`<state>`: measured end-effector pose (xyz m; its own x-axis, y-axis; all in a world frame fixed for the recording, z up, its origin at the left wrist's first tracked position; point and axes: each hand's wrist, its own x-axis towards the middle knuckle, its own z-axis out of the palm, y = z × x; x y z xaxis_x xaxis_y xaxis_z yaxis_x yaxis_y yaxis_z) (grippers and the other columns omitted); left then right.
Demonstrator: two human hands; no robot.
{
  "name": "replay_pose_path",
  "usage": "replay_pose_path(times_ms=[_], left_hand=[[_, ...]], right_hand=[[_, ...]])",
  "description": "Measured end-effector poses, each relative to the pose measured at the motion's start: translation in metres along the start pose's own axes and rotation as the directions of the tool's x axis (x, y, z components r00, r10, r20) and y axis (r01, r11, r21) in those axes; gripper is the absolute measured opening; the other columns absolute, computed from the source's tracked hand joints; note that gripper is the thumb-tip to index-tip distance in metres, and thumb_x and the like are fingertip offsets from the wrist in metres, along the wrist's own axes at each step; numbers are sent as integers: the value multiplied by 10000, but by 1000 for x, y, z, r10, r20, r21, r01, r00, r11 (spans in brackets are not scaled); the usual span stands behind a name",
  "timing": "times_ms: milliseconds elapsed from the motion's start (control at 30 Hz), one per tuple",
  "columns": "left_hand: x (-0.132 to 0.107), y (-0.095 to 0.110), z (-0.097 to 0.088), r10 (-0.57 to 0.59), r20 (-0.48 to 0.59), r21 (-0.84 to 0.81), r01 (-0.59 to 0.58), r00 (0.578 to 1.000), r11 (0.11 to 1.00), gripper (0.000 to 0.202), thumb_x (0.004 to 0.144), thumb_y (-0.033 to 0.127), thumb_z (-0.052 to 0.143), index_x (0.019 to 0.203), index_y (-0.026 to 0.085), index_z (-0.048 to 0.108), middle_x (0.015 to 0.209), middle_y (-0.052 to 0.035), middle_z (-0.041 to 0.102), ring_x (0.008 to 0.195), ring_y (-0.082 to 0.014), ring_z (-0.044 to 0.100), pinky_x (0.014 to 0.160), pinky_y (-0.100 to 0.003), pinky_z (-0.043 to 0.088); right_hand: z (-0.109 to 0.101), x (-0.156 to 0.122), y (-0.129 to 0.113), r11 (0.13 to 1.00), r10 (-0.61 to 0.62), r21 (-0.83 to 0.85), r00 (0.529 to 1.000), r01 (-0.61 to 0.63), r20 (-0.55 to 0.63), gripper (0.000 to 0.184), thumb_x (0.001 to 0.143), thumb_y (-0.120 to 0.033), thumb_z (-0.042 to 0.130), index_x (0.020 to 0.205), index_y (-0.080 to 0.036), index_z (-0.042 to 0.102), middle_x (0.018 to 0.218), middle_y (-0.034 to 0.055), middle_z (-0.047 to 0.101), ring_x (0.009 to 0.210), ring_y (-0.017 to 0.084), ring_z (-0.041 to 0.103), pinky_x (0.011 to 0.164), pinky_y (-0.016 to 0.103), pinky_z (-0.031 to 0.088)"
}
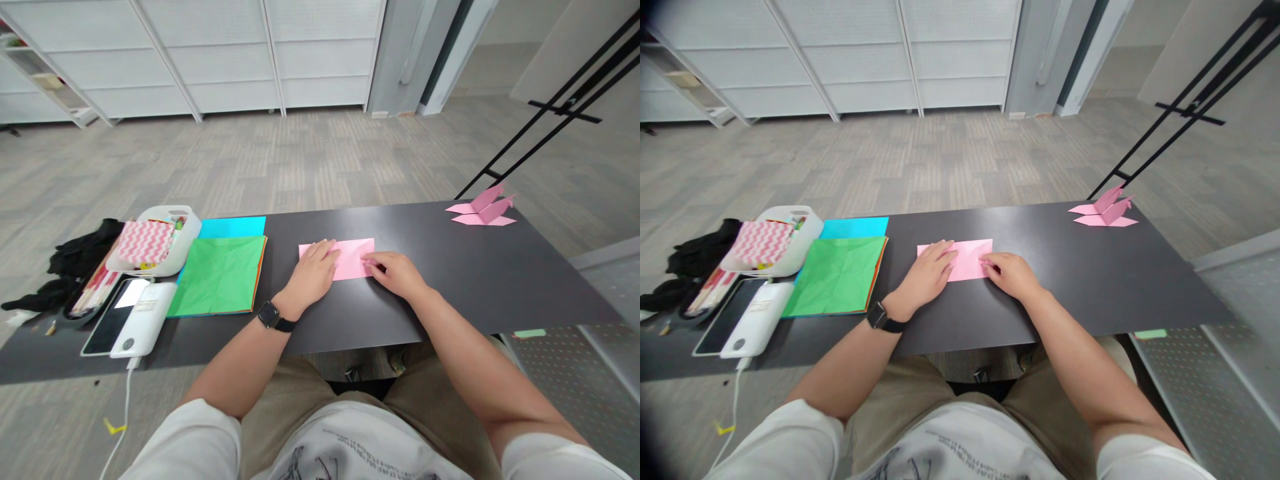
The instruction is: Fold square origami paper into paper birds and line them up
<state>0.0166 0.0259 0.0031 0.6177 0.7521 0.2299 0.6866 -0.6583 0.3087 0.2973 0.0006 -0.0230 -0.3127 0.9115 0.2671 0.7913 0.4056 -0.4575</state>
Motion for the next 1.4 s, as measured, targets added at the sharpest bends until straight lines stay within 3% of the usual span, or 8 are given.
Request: replay_pose_path(times_ms=[200, 333, 400, 567, 667, 933, 1267, 1400], left_hand=[[4, -1, 16, -10, 115, 3, 9, 993, 1000, 494, 1113, 265, 396, 1584, 183, 520, 1710, -151, 472, 1595, -313, 436, 1341, -549, 314], [5, -3, 18, -17, 142, 23, 14, 990, 1000, 517, 1111, 251, 385, 1612, 183, 491, 1733, -146, 438, 1614, -319, 407, 1346, -562, 296], [4, -1, 19, -18, 148, 33, 13, 989, 999, 521, 1109, 248, 384, 1614, 183, 492, 1736, -145, 435, 1619, -321, 399, 1347, -570, 287], [0, 2, 21, -55, 139, 63, 47, 989, 997, 539, 1109, 314, 417, 1632, 194, 470, 1749, -150, 410, 1622, -342, 388, 1340, -601, 282], [-3, 2, 24, -76, 137, 75, 66, 988, 995, 572, 1108, 333, 420, 1655, 169, 435, 1758, -168, 385, 1637, -361, 355, 1347, -619, 254], [-9, 8, 26, -152, 140, 112, 136, 978, 984, 619, 1123, 369, 367, 1698, 141, 365, 1799, -182, 276, 1673, -398, 259, 1361, -646, 182], [-13, -2, 27, -294, 98, 99, 284, 951, 954, 755, 1075, 587, 462, 1707, 186, 361, 1792, -179, 296, 1663, -434, 267, 1338, -717, 165], [-10, -7, 20, -386, 23, 157, 378, 922, 913, 748, 1063, 567, 492, 1661, 122, 429, 1757, -232, 349, 1647, -455, 298, 1327, -727, 193]], right_hand=[[-1, -2, -2, 1000, 31, 7, 999, -31, -26, 276, 1030, -322, 583, 1178, -281, 813, 1139, 55, 836, 977, 265, 782, 901, 408, 613], [-6, -3, -5, 989, 91, -95, 976, -111, -196, 302, 1019, -291, 583, 1225, -238, 798, 1127, 122, 787, 1045, 312, 736, 958, 458, 597], [-7, -3, -11, 987, 53, -136, 973, -86, -226, 343, 1031, -279, 565, 1295, -221, 777, 1206, 152, 761, 1148, 342, 702, 1049, 504, 564], [8, 2, -31, 970, -179, -164, 984, 180, 23, 479, 1072, -338, 552, 1537, -256, 633, 1520, 122, 668, 1486, 347, 540, 1310, 595, 338], [20, 4, -33, 953, -216, -181, 965, 241, 148, 582, 1094, -408, 532, 1650, -239, 498, 1649, 132, 557, 1579, 344, 451, 1355, 636, 221], [28, 4, -26, 954, -139, -233, 968, 188, 210, 639, 1112, -486, 504, 1711, -296, 389, 1787, 111, 304, 1658, 377, 291, 1340, 697, 176], [31, 9, -29, 956, -76, -260, 973, 132, 217, 574, 1145, -516, 382, 1697, -361, 410, 1803, 64, 280, 1665, 358, 282, 1341, 687, 187], [29, 10, -33, 949, -55, -288, 967, 129, 250, 596, 1145, -516, 354, 1712, -334, 383, 1812, 66, 246, 1675, 355, 252, 1345, 683, 172]])
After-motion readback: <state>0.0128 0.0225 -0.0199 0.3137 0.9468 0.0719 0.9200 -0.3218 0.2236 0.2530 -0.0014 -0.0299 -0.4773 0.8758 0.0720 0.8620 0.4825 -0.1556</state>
